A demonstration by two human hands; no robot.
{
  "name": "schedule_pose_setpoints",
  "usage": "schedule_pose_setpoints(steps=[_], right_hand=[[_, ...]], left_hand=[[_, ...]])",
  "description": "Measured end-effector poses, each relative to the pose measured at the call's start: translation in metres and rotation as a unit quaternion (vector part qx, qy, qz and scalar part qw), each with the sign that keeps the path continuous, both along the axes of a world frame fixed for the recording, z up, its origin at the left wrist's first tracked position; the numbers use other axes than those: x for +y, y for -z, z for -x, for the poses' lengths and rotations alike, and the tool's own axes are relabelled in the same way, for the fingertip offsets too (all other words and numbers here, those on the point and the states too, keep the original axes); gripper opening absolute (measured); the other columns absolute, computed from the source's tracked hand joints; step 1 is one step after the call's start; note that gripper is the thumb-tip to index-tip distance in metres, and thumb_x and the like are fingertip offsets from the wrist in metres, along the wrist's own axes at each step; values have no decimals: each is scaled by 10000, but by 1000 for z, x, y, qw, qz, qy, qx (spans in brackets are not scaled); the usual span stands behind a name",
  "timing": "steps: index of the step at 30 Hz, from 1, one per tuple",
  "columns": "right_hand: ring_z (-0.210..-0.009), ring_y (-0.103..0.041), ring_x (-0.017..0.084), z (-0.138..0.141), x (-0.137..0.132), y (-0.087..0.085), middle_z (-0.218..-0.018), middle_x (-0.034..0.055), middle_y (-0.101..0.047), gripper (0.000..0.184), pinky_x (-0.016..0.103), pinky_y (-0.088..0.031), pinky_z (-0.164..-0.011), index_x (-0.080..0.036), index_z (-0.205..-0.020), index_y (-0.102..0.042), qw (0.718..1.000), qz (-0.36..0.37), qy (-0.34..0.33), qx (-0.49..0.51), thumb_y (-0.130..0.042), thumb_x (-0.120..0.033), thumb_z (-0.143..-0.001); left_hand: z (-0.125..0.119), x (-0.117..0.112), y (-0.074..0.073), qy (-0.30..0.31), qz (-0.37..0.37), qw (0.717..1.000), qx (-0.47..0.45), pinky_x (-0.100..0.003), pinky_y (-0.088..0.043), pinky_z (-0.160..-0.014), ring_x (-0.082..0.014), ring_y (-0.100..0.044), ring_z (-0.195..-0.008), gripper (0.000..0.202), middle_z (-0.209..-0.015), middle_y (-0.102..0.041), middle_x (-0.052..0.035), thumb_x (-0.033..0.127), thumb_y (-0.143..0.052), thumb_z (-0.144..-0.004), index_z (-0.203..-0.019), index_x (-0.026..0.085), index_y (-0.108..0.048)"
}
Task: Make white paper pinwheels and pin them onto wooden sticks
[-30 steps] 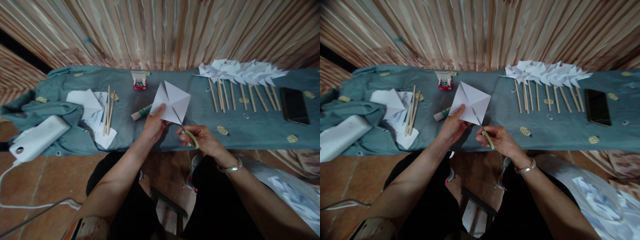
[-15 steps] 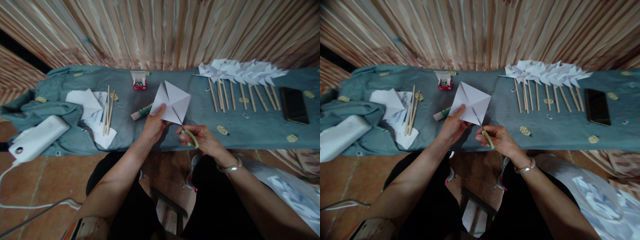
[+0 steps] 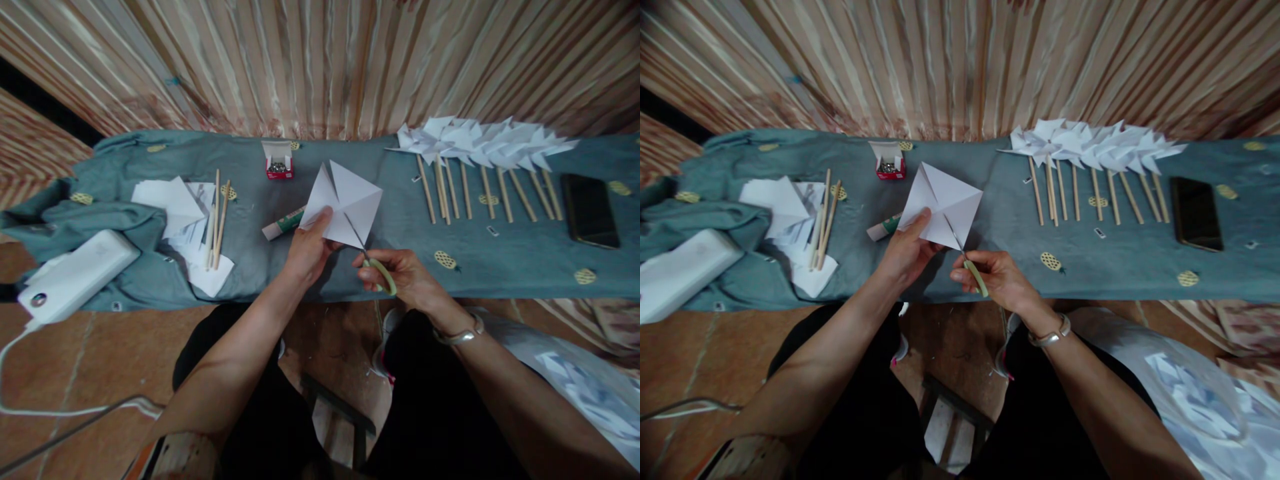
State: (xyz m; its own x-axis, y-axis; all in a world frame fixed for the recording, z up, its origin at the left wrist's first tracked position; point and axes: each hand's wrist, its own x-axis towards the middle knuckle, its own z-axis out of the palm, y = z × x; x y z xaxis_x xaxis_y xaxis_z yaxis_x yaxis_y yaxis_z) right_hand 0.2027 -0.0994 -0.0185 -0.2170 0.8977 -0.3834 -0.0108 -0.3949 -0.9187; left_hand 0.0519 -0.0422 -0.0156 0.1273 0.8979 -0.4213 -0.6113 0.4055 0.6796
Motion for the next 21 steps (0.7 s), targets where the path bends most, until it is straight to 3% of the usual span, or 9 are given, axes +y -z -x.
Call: schedule_pose_setpoints(steps=[6, 11, 17, 21], right_hand=[[-460, -540, 69, 1, 0, 1, -524, -50, -577, 401, 190, -447, -440, -183, -715, -674, 1000, 5, 8, -1, -846, -500, -538], [-502, -567, 84, -1, -1, -3, -573, -32, -617, 411, 198, -463, -464, -187, -767, -681, 999, 3, -35, -13, -826, -517, -569], [-566, -580, 90, -7, -5, -16, -645, -15, -630, 432, 213, -479, -533, -170, -817, -683, 996, 14, -84, -11, -795, -536, -616], [-567, -584, 88, -23, -7, -22, -669, -10, -640, 422, 207, -464, -521, -162, -855, -686, 992, 53, -114, -9, -805, -498, -629]], left_hand=[[1, -1, -1, 4, -9, 1000, 1, -222, -454, -616, -114, -602, -679, 82, -769, -662, 0, 207, -591, -877, -837, 184, -658], [2, 3, -1, -3, -31, 1000, -7, -210, -449, -575, -102, -605, -656, 114, -800, -675, 4, 170, -553, -890, -839, 177, -655], [10, 11, -2, -33, -18, 999, 7, -235, -506, -653, -123, -635, -720, 136, -829, -693, -1, 163, -540, -886, -838, 198, -663], [15, 14, -5, -55, -9, 998, 7, -265, -526, -773, -156, -661, -876, 95, -908, -710, -29, 164, -590, -853, -919, 179, -656]])
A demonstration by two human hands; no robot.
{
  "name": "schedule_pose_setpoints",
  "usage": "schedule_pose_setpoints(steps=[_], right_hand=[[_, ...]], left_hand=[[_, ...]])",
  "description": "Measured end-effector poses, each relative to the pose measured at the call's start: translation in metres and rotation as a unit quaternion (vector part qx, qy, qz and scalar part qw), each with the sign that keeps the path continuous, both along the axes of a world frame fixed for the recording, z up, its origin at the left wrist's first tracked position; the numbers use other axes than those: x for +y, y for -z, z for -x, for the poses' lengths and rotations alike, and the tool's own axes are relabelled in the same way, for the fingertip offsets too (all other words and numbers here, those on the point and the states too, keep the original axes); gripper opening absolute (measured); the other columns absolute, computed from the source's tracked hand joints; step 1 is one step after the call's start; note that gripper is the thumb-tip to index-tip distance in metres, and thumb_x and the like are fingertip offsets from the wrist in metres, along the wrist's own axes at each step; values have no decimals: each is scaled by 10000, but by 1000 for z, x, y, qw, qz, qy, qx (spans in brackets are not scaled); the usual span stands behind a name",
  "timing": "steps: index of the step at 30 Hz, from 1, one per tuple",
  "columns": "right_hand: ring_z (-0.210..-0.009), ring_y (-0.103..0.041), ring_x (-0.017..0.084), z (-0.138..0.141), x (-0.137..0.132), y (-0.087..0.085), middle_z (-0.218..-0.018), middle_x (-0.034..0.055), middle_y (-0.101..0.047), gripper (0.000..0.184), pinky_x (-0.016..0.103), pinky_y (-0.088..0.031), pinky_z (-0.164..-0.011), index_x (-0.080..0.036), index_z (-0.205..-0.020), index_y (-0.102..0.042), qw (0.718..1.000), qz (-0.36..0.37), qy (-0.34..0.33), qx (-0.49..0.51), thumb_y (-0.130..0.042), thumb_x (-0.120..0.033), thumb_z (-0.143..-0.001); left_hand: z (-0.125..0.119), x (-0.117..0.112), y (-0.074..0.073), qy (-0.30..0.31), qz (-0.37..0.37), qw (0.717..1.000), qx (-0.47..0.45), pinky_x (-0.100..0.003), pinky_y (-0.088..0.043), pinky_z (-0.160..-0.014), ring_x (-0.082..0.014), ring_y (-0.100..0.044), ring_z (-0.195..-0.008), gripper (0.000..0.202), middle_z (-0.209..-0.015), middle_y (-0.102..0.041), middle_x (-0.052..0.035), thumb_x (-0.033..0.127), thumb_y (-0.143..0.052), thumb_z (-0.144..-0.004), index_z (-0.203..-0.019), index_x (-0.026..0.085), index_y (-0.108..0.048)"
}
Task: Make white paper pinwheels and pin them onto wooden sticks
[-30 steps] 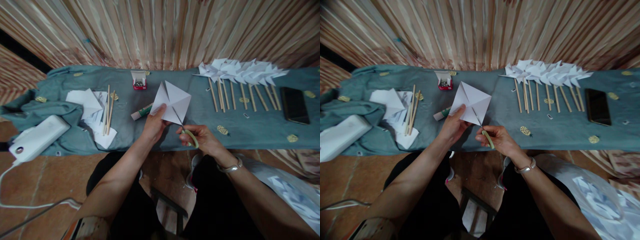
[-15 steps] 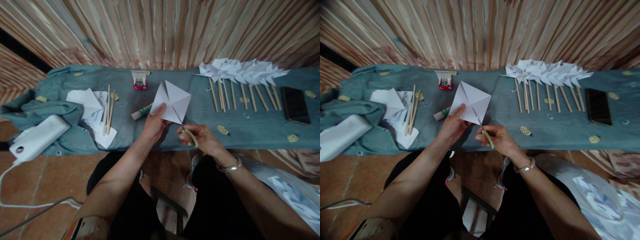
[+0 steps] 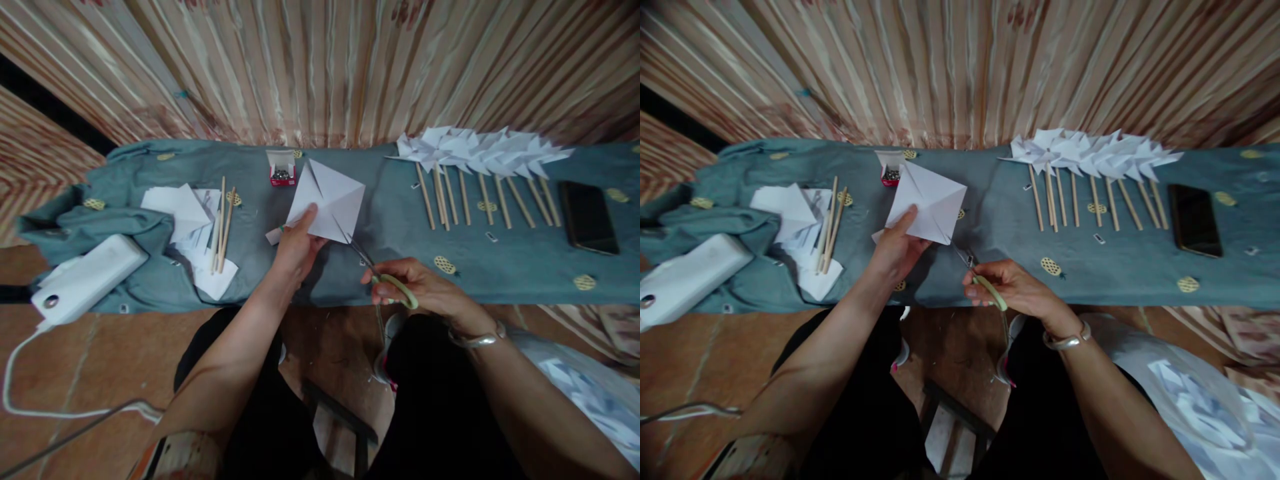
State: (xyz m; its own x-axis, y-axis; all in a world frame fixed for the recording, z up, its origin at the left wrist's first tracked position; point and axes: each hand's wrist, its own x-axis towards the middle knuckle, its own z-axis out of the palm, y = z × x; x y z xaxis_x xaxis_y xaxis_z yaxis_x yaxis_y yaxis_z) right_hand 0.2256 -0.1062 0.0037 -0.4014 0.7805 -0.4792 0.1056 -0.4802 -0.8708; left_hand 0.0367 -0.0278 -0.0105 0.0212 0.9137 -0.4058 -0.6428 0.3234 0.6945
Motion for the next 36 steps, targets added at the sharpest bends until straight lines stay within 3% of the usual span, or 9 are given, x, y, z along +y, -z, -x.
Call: schedule_pose_setpoints(steps=[4, 10, 16, 23, 27, 31, 36], right_hand=[[-562, -578, 95, -21, 7, -1, -657, 9, -660, 409, 212, -459, -528, -163, -856, -698, 998, -41, 29, -35, -785, -511, -661], [-610, -583, 106, -28, 21, 14, -700, -10, -677, 403, 219, -467, -575, -213, -890, -687, 951, -178, 247, -61, -825, -471, -612], [-564, -535, 91, -19, 24, 15, -669, -41, -632, 406, 216, -422, -523, -201, -830, -667, 938, -185, 277, -95, -859, -404, -535], [-499, -459, 63, -15, 25, 12, -604, -64, -588, 397, 201, -373, -472, -187, -797, -662, 948, -163, 264, -74, -860, -351, -495], [-498, -448, 67, -12, 26, 15, -599, -72, -571, 400, 208, -358, -467, -192, -798, -659, 949, -149, 274, -44, -856, -336, -481], [-523, -458, 65, -4, 30, 21, -620, -75, -574, 380, 207, -363, -498, -196, -765, -644, 918, -149, 367, -18, -852, -307, -466], [-524, -463, 71, 6, 35, 26, -627, -79, -577, 361, 213, -369, -501, -210, -765, -635, 891, -174, 420, -1, -839, -315, -487]], left_hand=[[0, -2, 1, 16, -6, 1000, 8, -293, -523, -839, -186, -664, -971, 107, -924, -721, -40, 143, -616, -819, -902, 184, -671], [-5, -7, 20, 105, -72, 987, 94, -306, -507, -766, -220, -668, -851, 37, -823, -732, -49, 200, -675, -745, -763, 202, -707], [-4, -12, 20, 185, -100, 954, 215, -318, -472, -735, -204, -632, -709, 171, -719, -707, -50, 291, -731, -652, -725, 138, -709], [-4, -14, 19, 222, -106, 937, 246, -304, -455, -679, -195, -617, -674, 182, -689, -701, -34, 290, -727, -630, -717, 131, -710], [-7, -14, 19, 224, -97, 956, 160, -343, -475, -759, -241, -651, -796, 329, -772, -716, -79, 439, -736, -664, -781, 133, -705], [-12, -15, 13, 226, -78, 971, 13, -388, -481, -846, -277, -634, -1006, 535, -1006, -713, -97, 616, -673, -689, -1010, 188, -669], [-19, -21, 12, 204, -80, 976, 0, -374, -485, -844, -263, -628, -1008, 551, -1039, -703, -78, 607, -748, -607, -963, 195, -666]])
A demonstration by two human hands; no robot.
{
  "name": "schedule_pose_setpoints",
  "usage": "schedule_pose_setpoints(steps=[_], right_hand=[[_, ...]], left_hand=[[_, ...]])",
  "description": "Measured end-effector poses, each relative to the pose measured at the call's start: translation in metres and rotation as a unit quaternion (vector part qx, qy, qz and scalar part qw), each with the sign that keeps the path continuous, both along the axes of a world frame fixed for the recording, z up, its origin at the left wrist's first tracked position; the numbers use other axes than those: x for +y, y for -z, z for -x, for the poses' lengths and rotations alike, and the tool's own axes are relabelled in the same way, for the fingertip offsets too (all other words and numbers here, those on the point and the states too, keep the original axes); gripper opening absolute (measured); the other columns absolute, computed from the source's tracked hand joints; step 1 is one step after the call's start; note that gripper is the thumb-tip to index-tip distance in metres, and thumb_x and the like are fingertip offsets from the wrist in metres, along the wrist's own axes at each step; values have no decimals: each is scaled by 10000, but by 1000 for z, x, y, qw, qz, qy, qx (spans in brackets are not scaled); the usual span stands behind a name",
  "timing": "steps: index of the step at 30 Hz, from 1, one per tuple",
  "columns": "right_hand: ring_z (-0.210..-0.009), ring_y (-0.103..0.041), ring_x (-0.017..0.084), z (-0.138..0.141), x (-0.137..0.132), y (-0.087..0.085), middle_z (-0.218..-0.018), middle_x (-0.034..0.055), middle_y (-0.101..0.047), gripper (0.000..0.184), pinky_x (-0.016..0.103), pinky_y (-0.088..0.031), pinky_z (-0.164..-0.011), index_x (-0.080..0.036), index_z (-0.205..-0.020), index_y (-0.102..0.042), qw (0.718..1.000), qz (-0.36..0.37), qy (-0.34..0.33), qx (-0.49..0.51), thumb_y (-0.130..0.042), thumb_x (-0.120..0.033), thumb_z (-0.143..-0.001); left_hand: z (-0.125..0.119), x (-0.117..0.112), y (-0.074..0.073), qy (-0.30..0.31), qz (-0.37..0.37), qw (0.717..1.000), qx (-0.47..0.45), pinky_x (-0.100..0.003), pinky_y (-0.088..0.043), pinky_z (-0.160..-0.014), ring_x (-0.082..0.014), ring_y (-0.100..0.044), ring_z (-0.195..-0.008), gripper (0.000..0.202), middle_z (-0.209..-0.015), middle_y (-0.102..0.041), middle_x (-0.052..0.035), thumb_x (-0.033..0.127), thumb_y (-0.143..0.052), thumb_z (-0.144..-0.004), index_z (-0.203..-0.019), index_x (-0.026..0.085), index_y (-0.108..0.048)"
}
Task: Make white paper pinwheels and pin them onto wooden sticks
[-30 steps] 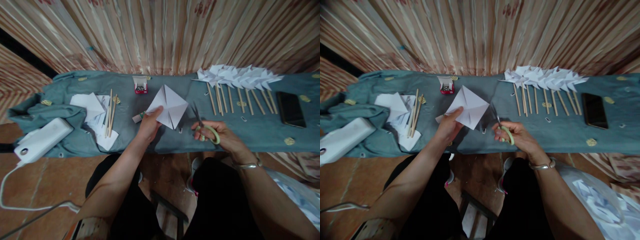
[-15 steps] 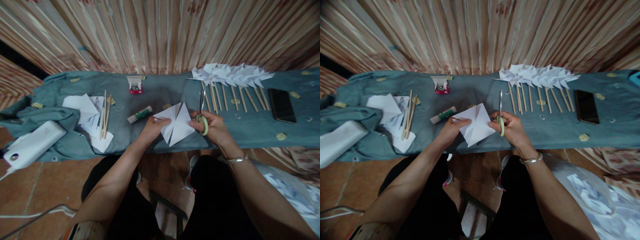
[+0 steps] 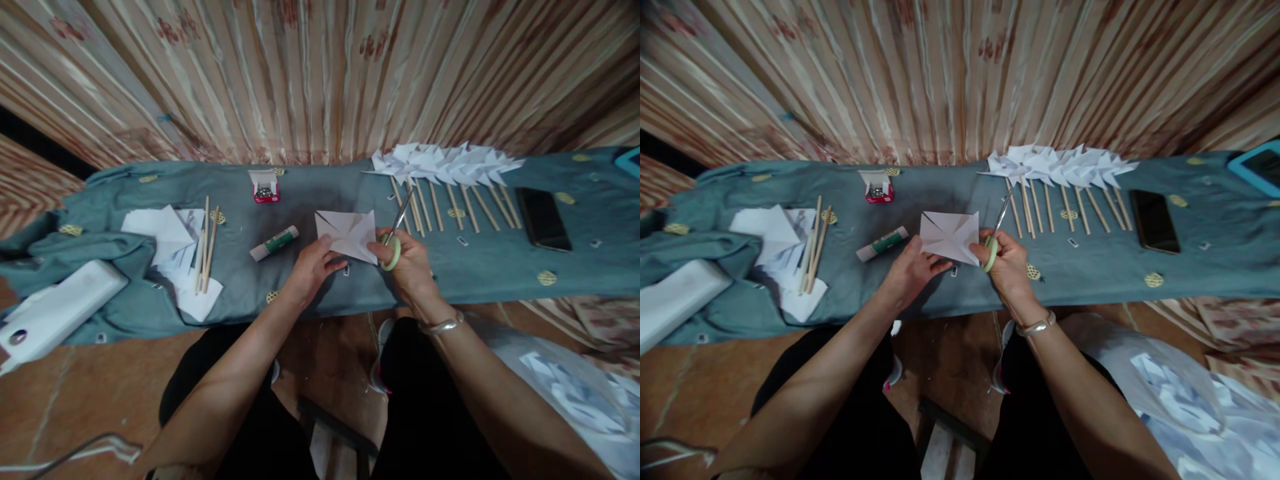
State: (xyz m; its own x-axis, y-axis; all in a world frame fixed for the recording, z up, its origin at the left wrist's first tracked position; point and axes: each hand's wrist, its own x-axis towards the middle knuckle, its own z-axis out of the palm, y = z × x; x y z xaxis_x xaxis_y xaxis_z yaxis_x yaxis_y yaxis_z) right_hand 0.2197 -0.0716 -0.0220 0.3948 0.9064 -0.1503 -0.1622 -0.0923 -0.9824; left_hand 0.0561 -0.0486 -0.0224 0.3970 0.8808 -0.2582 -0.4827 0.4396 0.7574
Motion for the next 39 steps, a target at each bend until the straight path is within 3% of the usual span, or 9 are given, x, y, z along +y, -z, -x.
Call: schedule_pose_setpoints(steps=[6, 12, 20, 26, 33, 39], right_hand=[[-512, -452, 72, 11, 2, 0, -605, -83, -566, 380, 223, -366, -508, -205, -773, -623, 999, -12, -24, 44, -841, -318, -484], [-530, -462, 72, 22, 4, 6, -610, -87, -562, 403, 218, -371, -513, -212, -756, -617, 997, -16, -35, 70, -863, -303, -450], [-543, -498, 87, 25, -1, 2, -646, -58, -607, 402, 235, -419, -529, -205, -790, -627, 997, -4, -73, 31, -856, -395, -520], [-600, -572, 114, 22, -20, -10, -719, 23, -683, 414, 230, -432, -522, -187, -885, -662, 981, 14, -194, -16, -716, -559, -711], [-640, -636, 141, 19, -37, -18, -768, 70, -702, 458, 227, -453, -496, -144, -929, -670, 916, 101, -389, -5, -705, -554, -727], [-564, -590, 101, 23, -35, -23, -673, 26, -659, 412, 206, -462, -486, -149, -832, -685, 909, 111, -400, 18, -734, -537, -700]], left_hand=[[-7, -3, 2, -12, -41, 998, 45, -348, -489, -815, -244, -660, -927, 463, -927, -724, -99, 522, -774, -614, -862, 140, -689], [-8, -3, 3, -87, -32, 992, 82, -357, -516, -803, -260, -672, -942, 278, -912, -740, -86, 296, -772, -599, -822, 148, -698], [-6, 4, 11, -155, -75, 978, 119, -383, -512, -896, -251, -675, -946, 389, -1027, -736, -87, 224, -783, -578, -951, 154, -698], [6, 17, 8, -199, -105, 965, 134, -377, -510, -867, -241, -677, -914, 349, -1000, -739, -58, 237, -768, -619, -962, 209, -711], [14, 24, 3, -217, -88, 963, 136, -374, -499, -905, -236, -654, -1021, 406, -1052, -729, -18, 257, -767, -618, -1017, 254, -695], [8, 23, 8, -214, -98, 962, 136, -372, -504, -878, -242, -668, -967, 369, -1000, -732, -38, 226, -770, -624, -986, 229, -702]])
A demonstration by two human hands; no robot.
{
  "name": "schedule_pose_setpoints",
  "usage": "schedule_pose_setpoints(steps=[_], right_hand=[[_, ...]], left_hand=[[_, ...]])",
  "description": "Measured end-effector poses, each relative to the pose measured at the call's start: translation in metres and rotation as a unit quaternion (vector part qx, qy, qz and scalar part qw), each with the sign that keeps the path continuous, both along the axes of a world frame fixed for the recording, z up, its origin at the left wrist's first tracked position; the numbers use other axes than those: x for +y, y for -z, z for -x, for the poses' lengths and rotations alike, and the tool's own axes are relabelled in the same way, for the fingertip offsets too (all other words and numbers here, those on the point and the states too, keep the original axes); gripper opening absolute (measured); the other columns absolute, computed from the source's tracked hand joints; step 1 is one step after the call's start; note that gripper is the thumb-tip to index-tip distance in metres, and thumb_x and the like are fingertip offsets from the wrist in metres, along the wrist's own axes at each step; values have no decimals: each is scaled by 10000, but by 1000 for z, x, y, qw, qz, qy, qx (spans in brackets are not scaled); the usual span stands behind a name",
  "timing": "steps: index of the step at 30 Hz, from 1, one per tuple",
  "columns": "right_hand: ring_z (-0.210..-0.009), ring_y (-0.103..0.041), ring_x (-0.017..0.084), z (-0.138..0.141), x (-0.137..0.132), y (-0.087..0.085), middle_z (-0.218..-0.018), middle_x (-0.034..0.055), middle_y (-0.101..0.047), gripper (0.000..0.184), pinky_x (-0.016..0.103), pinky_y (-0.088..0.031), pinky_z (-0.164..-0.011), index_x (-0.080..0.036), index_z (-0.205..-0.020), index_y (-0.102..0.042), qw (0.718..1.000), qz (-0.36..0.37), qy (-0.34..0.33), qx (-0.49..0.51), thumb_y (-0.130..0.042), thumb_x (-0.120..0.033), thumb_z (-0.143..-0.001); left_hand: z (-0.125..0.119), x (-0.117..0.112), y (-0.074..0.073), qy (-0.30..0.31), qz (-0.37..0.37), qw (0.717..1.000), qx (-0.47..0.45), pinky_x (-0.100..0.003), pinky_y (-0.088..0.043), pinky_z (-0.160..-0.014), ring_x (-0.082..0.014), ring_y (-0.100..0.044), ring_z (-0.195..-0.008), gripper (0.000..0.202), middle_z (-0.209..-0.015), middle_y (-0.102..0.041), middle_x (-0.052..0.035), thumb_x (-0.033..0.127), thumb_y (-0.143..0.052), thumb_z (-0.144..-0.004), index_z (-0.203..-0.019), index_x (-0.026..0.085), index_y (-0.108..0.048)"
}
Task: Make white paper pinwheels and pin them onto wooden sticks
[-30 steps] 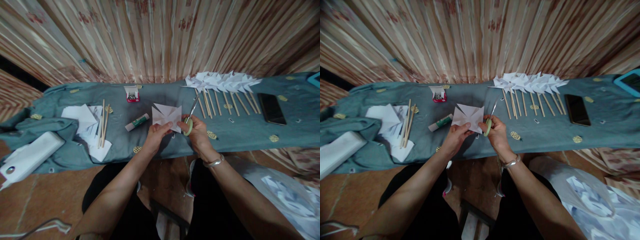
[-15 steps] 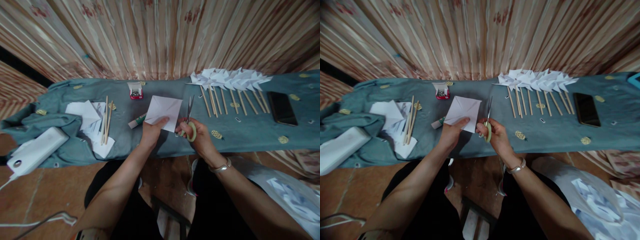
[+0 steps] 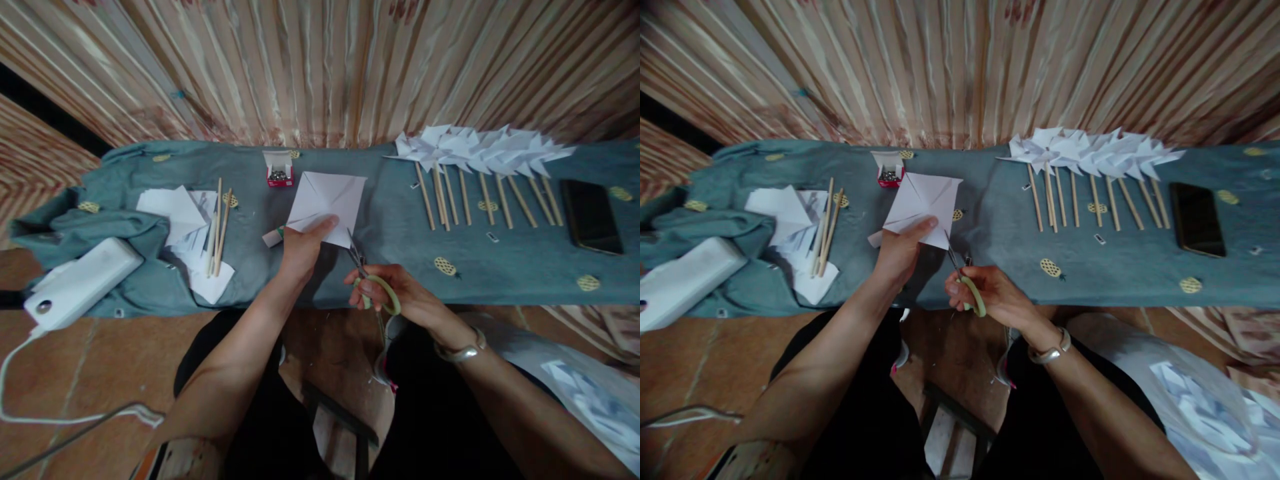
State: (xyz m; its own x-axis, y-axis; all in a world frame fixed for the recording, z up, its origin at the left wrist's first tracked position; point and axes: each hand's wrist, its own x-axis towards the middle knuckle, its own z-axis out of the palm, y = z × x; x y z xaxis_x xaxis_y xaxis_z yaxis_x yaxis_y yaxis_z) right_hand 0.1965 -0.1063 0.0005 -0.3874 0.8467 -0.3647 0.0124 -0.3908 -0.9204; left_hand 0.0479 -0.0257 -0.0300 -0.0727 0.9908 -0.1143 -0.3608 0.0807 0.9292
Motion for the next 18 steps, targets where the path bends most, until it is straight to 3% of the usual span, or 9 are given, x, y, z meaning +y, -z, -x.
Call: schedule_pose_setpoints(steps=[6, 18], right_hand=[[-554, -577, 89, -2, 2, 0, -663, 17, -653, 449, 192, -449, -478, -153, -806, -673, 1000, 16, 10, -6, -745, -572, -660], [-552, -586, 109, -3, 1, 3, -650, 26, -660, 444, 210, -459, -479, -163, -794, -679, 1000, -18, 1, -22, -723, -590, -680]], left_hand=[[-4, -3, 0, 13, -22, 999, -26, -362, -502, -896, -219, -677, -905, 319, -940, -733, -37, 185, -753, -648, -962, 202, -699], [-5, -7, -1, 18, 10, 1000, 12, -384, -492, -904, -266, -665, -992, 331, -990, -741, -41, 225, -761, -644, -970, 231, -709]])
